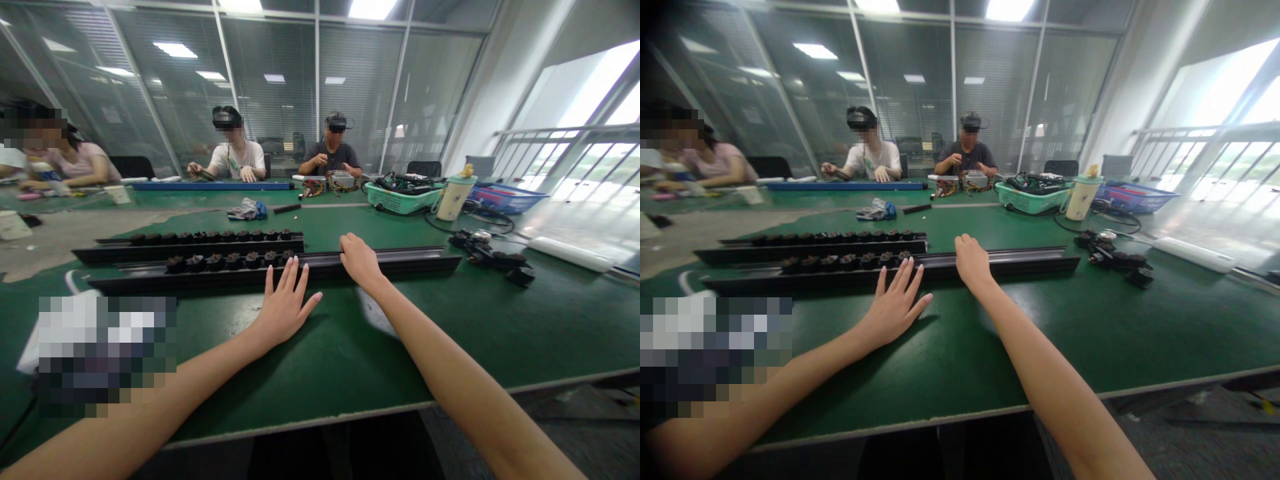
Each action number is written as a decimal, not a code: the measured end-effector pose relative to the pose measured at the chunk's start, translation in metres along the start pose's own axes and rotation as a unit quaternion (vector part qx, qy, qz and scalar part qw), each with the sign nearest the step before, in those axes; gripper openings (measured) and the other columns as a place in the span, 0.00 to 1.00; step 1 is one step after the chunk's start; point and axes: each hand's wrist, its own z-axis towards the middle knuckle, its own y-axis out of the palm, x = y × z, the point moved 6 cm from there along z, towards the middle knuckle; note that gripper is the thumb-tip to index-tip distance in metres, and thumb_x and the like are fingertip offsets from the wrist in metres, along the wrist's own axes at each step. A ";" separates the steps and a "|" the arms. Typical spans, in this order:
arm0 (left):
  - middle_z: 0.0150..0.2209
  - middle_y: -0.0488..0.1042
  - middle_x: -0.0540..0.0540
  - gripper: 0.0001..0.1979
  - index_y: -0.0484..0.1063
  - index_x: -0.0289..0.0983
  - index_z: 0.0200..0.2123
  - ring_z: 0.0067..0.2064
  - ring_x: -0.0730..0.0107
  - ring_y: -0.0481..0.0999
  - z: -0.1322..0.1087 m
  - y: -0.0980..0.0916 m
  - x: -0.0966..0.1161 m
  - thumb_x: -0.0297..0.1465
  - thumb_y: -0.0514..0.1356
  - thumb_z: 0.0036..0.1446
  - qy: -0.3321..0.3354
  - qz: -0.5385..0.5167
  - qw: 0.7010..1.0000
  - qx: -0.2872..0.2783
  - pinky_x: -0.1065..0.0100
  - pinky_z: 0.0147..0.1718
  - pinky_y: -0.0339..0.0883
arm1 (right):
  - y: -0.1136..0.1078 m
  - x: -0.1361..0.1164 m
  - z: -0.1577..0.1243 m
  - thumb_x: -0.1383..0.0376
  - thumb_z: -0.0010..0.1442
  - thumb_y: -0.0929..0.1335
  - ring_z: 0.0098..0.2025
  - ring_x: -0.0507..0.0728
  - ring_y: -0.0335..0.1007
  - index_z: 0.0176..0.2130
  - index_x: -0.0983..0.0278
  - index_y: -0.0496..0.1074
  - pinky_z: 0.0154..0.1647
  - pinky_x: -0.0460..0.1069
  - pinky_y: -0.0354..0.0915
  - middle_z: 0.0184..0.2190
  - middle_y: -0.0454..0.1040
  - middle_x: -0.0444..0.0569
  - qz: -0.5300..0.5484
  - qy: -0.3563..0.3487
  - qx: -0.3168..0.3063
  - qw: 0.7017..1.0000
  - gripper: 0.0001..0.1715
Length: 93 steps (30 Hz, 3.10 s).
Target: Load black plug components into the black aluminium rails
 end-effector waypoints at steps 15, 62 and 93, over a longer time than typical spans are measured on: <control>0.75 0.46 0.32 0.37 0.50 0.31 0.74 0.77 0.51 0.40 0.001 -0.002 0.001 0.49 0.37 0.72 0.000 -0.005 1.000 -0.006 0.39 0.72 0.32 | 0.006 0.002 0.000 0.71 0.71 0.58 0.54 0.61 0.68 0.50 0.62 0.74 0.43 0.51 0.69 0.52 0.72 0.58 -0.046 -0.007 -0.022 0.999 0.19; 0.76 0.45 0.34 0.37 0.47 0.33 0.75 0.77 0.51 0.39 0.001 0.000 0.001 0.49 0.38 0.73 -0.005 0.001 1.000 -0.020 0.39 0.72 0.32 | -0.003 0.007 -0.002 0.74 0.70 0.56 0.56 0.61 0.69 0.51 0.64 0.76 0.48 0.51 0.69 0.55 0.72 0.60 -0.061 0.058 -0.059 0.995 0.24; 0.76 0.42 0.33 0.38 0.48 0.31 0.74 0.77 0.52 0.38 0.001 0.000 0.000 0.50 0.36 0.73 -0.008 -0.003 1.000 -0.030 0.39 0.72 0.32 | -0.005 0.011 -0.001 0.76 0.68 0.57 0.57 0.63 0.70 0.51 0.66 0.77 0.48 0.52 0.70 0.55 0.73 0.62 -0.038 0.088 -0.059 0.994 0.24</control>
